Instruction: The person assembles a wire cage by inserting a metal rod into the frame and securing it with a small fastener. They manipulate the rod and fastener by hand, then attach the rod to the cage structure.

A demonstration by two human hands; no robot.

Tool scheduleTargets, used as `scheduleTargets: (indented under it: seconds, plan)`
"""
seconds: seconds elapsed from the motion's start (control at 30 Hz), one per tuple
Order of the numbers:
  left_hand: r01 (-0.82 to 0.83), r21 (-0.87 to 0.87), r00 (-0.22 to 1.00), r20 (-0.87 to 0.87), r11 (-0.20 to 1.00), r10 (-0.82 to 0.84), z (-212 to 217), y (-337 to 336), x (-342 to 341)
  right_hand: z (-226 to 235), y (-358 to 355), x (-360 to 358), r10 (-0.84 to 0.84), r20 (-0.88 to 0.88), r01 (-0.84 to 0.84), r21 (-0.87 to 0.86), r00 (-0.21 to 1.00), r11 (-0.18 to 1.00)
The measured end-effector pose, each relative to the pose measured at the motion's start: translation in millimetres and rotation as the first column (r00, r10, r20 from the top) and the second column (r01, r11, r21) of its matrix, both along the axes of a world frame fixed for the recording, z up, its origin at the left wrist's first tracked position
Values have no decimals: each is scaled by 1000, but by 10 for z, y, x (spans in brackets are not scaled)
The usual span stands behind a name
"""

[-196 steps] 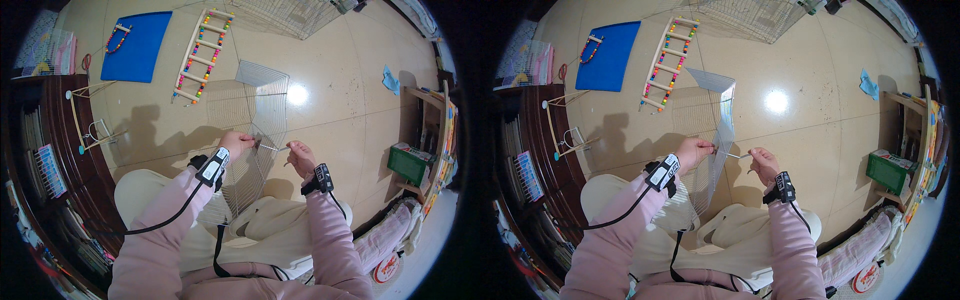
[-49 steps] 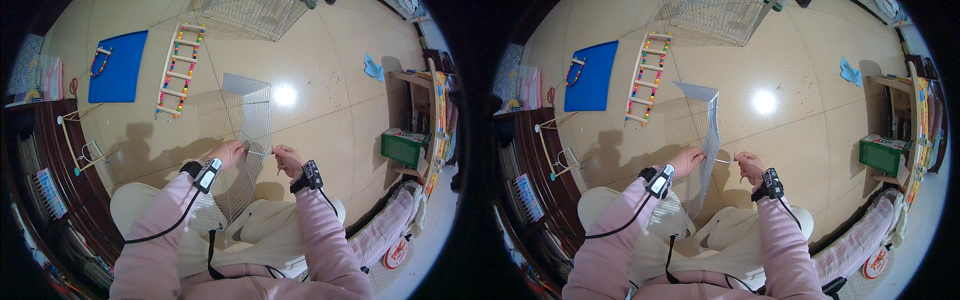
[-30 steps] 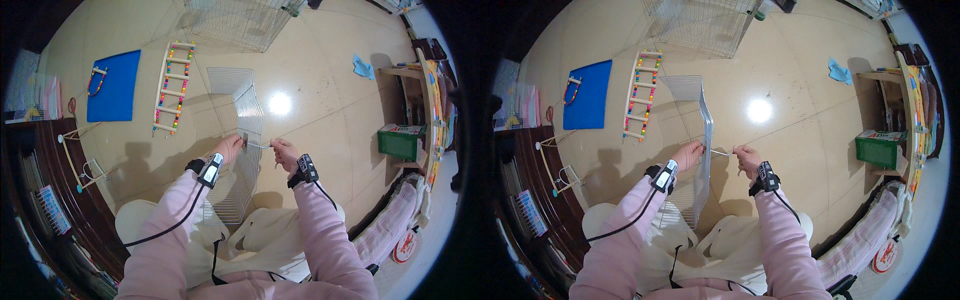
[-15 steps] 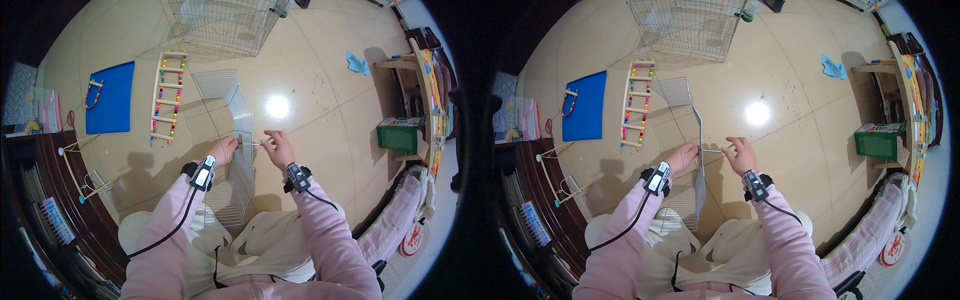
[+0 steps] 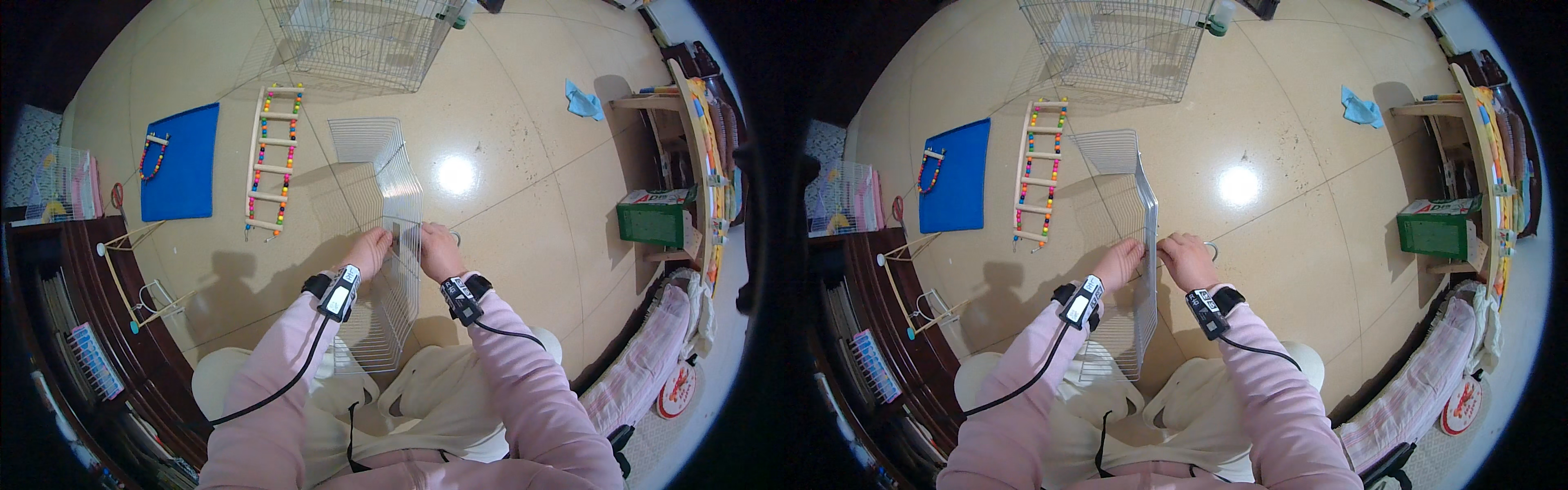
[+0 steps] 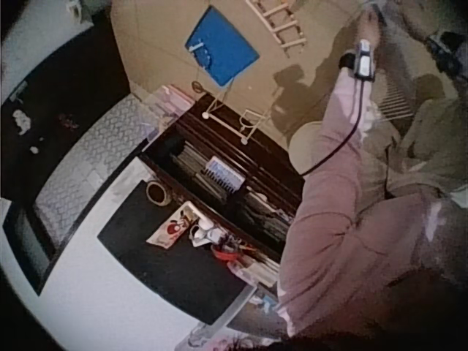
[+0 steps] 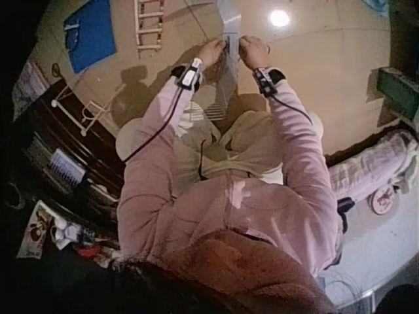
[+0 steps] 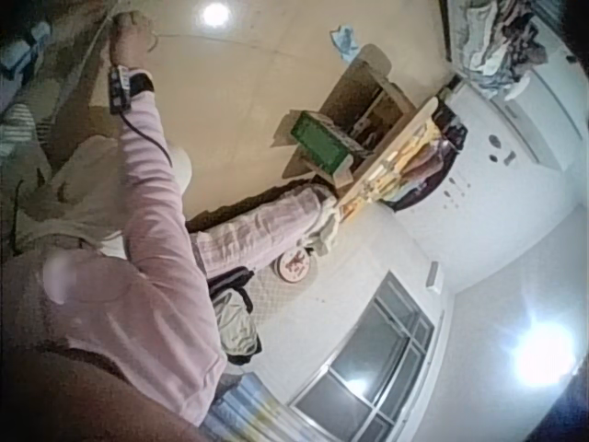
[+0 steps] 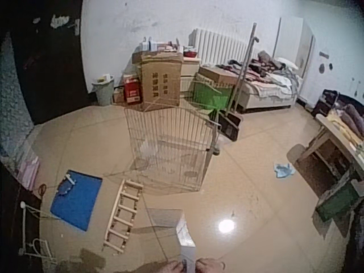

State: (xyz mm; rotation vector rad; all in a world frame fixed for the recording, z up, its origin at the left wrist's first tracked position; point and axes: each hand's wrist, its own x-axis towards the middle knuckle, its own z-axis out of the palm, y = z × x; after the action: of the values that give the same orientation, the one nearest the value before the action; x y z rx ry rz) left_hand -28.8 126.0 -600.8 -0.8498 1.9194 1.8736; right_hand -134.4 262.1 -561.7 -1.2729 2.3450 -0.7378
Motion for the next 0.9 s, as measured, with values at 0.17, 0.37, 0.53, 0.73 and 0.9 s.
scheduleTargets:
  seconds: [0.17, 0.37, 0.53, 0.73, 0.9]
  plan:
    - [28, -262, 992, -114, 965, -60, 190, -2, -3, -57, -7, -42, 110, -41, -113, -59, 993, 992]
    - [96, -439, 965, -178, 893, -191, 143, -22, 33, -34, -20, -51, 126, -31, -125, 38, 992, 991]
    - [51, -90, 996, -71, 995, -58, 43, -52, 19, 12, -7, -69, 127, -131, -125, 21, 983, 992]
    - [-245, 541, 952, 291, 805, 93, 77, -96, -58, 18, 17, -46, 120, -228, -125, -5, 966, 992]
    - [-245, 542, 937, 347, 804, 51, 123, -92, -126, -20, 46, -36, 124, -222, -127, -1, 967, 992]
